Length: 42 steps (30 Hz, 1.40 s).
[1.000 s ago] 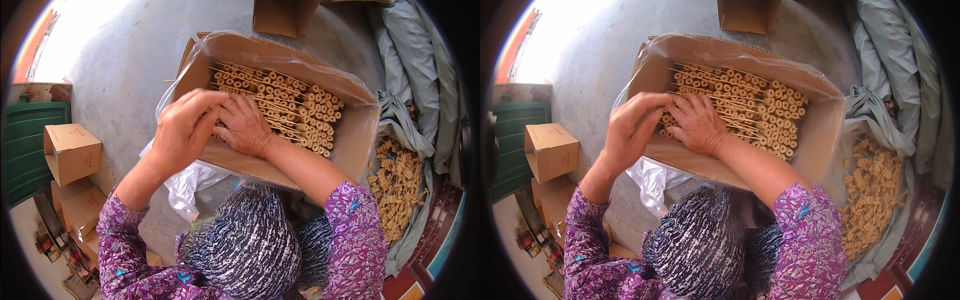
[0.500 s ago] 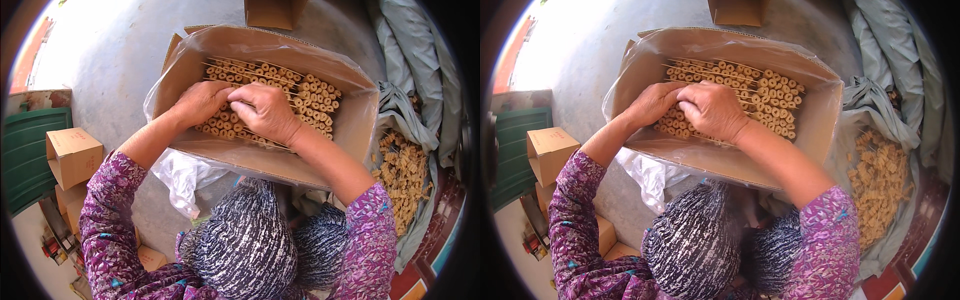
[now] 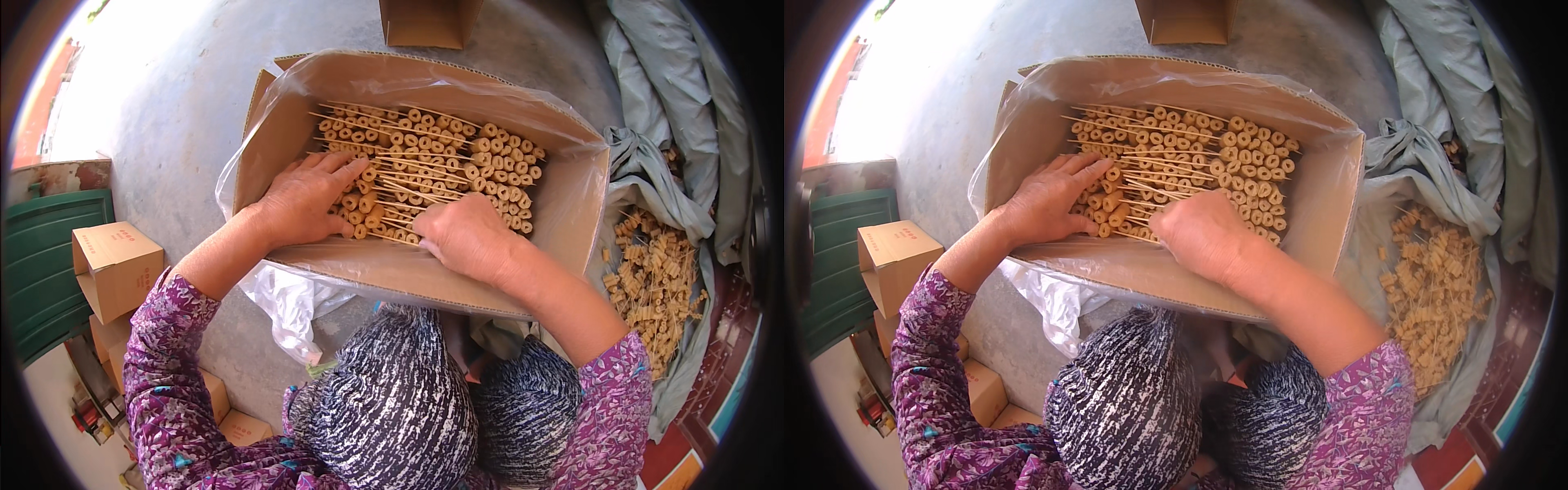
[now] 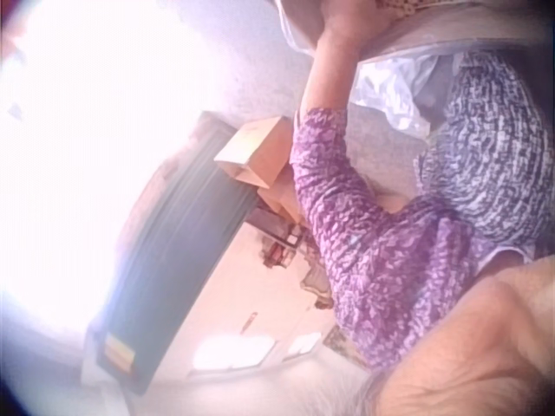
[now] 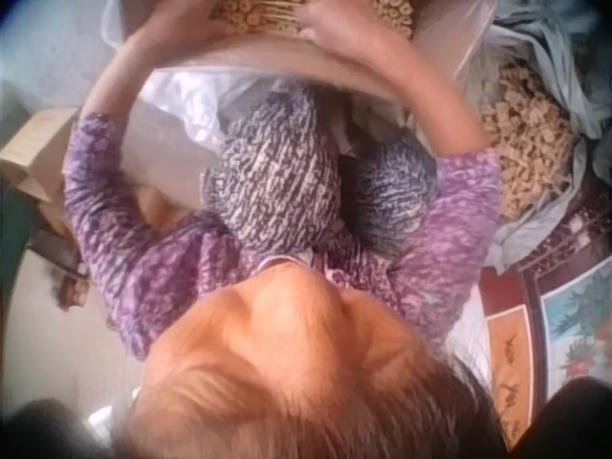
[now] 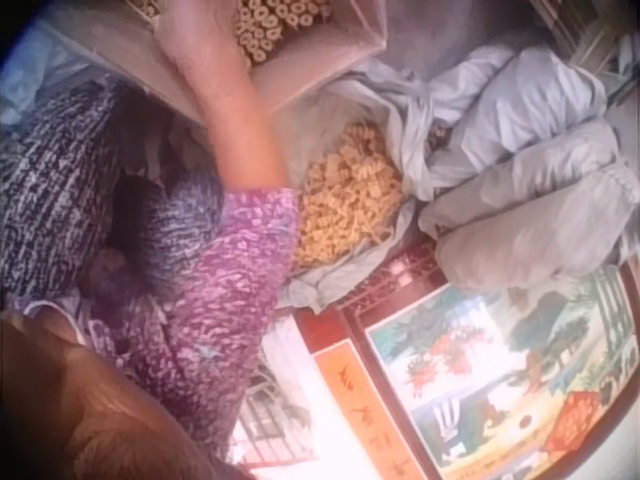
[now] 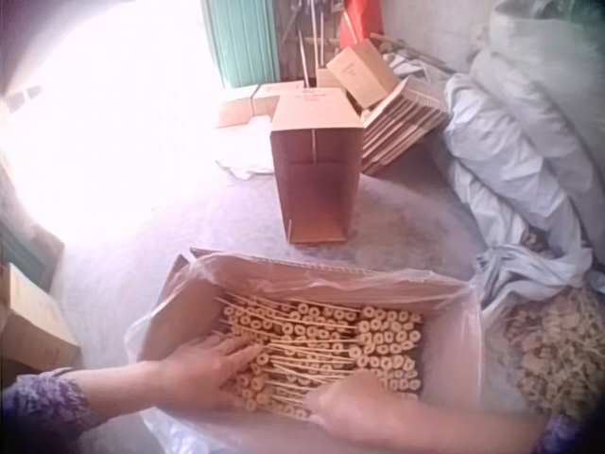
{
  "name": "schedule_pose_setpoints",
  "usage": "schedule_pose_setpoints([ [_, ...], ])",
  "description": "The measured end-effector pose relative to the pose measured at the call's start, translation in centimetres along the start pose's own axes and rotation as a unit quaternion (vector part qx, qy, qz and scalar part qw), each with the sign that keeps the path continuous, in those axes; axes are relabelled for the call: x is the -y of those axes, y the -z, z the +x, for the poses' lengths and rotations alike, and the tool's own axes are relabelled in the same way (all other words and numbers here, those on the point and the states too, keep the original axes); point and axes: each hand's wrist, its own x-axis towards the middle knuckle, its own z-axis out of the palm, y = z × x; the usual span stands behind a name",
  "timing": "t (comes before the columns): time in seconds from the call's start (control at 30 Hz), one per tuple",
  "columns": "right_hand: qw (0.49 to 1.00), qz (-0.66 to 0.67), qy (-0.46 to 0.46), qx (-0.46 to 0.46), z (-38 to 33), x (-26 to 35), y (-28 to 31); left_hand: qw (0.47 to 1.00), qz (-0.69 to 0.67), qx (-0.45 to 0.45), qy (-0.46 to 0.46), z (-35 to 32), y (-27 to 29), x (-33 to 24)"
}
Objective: The person slides cylindrical wooden beads onto thin sticks by hand and kemudian places the assembled skewers into a cardboard box.
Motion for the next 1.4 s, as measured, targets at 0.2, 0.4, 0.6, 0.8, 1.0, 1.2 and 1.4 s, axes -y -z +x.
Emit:
schedule_pose_setpoints([
  [0.2,0.986,-0.123,0.102,0.046,0.4,1.1,-0.8,1.0,0.013,-0.014,0.014,0.3,-0.5,0.1],
  [0.4,0.981,-0.122,0.121,0.091,0.8,1.2,-0.6,1.0,0.023,0.0,-0.007,0.0,0.0,0.2],
  [0.6,0.991,-0.083,0.074,0.071,0.4,1.1,-0.6,0.999,-0.025,-0.046,-0.003,0.1,-0.3,0.5],
  [0.8,0.998,0.019,0.062,-0.02,0.3,0.6,-1.1,0.999,-0.009,-0.042,-0.007,0.1,-0.3,0.6],
  [1.0,0.997,0.002,0.075,-0.002,1.0,0.8,-1.2,0.999,-0.007,-0.045,0.002,0.0,-0.3,0.4],
  [1.2,0.996,0.064,0.064,-0.027,1.8,1.2,-0.7,1.0,0.008,-0.03,0.005,0.5,0.0,0.2],
  [1.4,0.996,0.052,0.068,-0.027,1.7,0.6,-0.7,1.0,-0.017,-0.021,-0.011,0.3,0.0,0.4],
])
